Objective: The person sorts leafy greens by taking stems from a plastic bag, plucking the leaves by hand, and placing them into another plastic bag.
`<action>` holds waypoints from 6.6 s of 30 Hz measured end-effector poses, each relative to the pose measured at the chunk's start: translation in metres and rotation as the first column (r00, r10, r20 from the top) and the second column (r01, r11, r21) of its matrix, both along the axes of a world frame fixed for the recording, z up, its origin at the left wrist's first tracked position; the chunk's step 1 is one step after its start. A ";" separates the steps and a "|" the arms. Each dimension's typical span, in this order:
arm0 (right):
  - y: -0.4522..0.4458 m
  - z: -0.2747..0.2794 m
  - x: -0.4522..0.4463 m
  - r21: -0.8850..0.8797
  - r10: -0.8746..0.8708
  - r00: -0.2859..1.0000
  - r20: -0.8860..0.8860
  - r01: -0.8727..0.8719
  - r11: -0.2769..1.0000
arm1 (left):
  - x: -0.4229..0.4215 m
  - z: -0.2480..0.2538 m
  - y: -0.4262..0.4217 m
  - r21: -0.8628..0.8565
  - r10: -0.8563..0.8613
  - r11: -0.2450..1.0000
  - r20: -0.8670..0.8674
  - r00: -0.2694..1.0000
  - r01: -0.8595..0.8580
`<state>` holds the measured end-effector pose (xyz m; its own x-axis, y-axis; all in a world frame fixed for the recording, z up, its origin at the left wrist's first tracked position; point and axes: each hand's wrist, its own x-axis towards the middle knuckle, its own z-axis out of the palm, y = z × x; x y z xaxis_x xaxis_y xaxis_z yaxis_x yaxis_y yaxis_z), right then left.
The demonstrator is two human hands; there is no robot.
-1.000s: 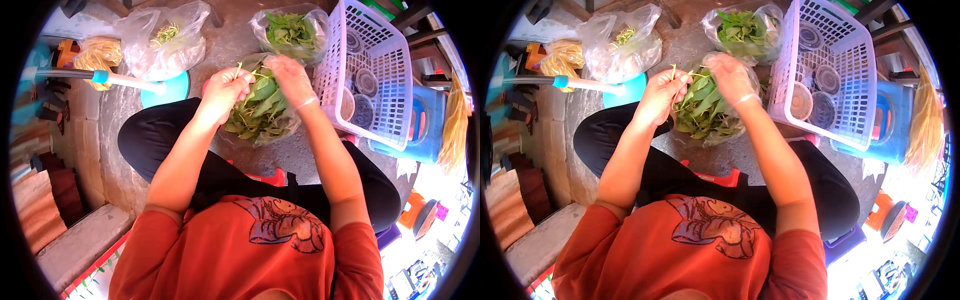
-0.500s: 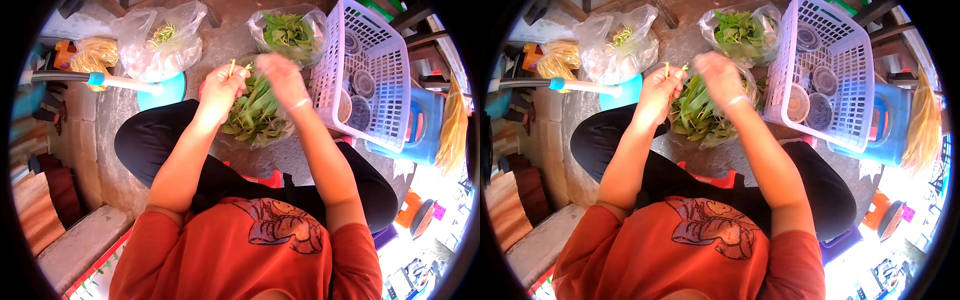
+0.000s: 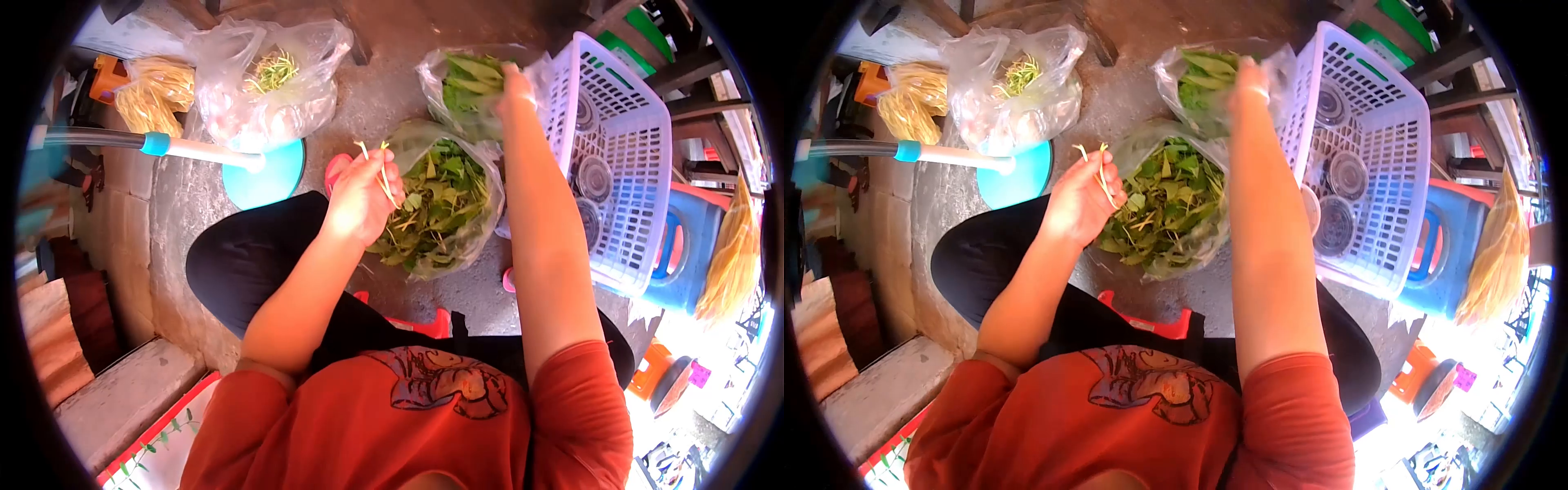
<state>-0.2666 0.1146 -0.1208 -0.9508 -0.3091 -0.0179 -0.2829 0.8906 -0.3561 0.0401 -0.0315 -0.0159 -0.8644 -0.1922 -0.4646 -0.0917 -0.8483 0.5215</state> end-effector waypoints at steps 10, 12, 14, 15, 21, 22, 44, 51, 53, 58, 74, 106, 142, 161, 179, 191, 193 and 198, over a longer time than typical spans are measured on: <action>0.036 0.019 -0.022 0.333 -0.023 0.956 0.291 -0.079 0.939 | -0.009 0.003 -0.043 0.073 0.225 0.971 0.034 0.974 -0.227; 0.037 0.024 -0.037 0.194 0.106 0.927 0.361 -0.186 0.963 | -0.020 0.024 -0.071 0.108 0.388 0.914 0.051 0.920 -0.391; 0.031 0.041 -0.024 0.053 0.121 0.942 0.315 -0.145 0.988 | -0.036 0.045 -0.108 0.019 0.540 0.841 0.016 0.842 -0.540; 0.027 0.052 -0.014 0.018 0.136 0.953 0.271 -0.146 0.989 | -0.046 0.051 -0.131 -0.006 0.605 0.796 -0.002 0.796 -0.605; 0.032 0.124 0.048 0.058 0.157 0.976 0.149 -0.167 0.984 | -0.112 0.006 -0.272 -0.565 0.531 0.734 0.132 0.837 -0.376; 0.035 0.135 0.055 0.041 0.141 0.979 0.148 -0.148 0.988 | -0.115 0.006 -0.271 -0.613 0.454 0.754 0.227 0.862 -0.236; 0.044 0.025 0.217 -0.018 0.464 0.763 0.450 -0.512 0.859 | -0.013 -0.087 -0.001 -0.674 -0.263 -0.686 0.582 0.770 0.275; 0.072 0.024 0.183 -0.272 0.329 0.854 0.403 -0.232 0.934 | 0.005 0.020 -0.019 -0.923 -0.416 0.014 0.345 0.841 0.385; 0.063 0.058 0.177 -0.205 0.360 0.854 0.375 -0.302 0.931 | 0.010 0.020 -0.021 -0.917 -0.409 0.127 0.299 0.862 0.379; 0.047 0.128 0.191 -0.619 0.373 0.924 0.088 -0.243 0.747 | 0.006 0.009 -0.010 -0.895 -0.423 0.240 0.252 0.871 0.375; 0.024 0.086 0.195 -0.866 0.469 0.834 0.293 0.023 0.500 | 0.003 0.012 -0.002 -0.850 -0.389 0.371 0.223 0.894 0.374; 0.051 0.088 0.163 -0.723 0.290 0.675 0.679 0.682 0.105 | -0.063 0.044 -0.078 -0.920 0.027 -0.387 -0.080 0.996 -0.064; 0.036 0.120 0.205 -0.575 0.591 0.776 0.222 -0.385 0.722 | 0.000 0.037 -0.008 -0.846 -0.401 0.322 0.285 0.871 0.425; 0.044 0.068 0.183 -0.520 0.451 0.704 0.548 -0.136 0.843 | 0.006 -0.025 -0.003 -0.637 -0.241 0.617 0.405 0.882 0.461; 0.037 0.030 0.215 -0.579 0.567 0.768 0.297 -0.327 0.747 | 0.009 -0.047 0.009 -0.841 -0.319 -0.131 0.537 0.781 0.524; 0.030 0.081 0.204 -0.499 0.598 0.799 0.065 -0.493 0.712 | -0.005 -0.017 0.005 -0.869 -0.303 0.268 0.332 0.893 0.415; 0.021 0.053 0.194 -0.009 0.520 0.854 0.000 -0.520 0.854 | -0.006 -0.018 0.007 -0.889 -0.289 0.209 0.341 0.894 0.407; 0.050 0.052 0.178 -0.241 0.313 0.912 0.264 -0.252 0.937 | -0.002 -0.012 0.004 -0.690 -0.275 0.562 0.365 0.890 0.456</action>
<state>-0.0883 0.1644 -0.0684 -0.7840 -0.5900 -0.1930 -0.3672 0.6914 -0.6221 0.0384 -0.0275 -0.0277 -0.8494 -0.2331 -0.4734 -0.4769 -0.0448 0.8778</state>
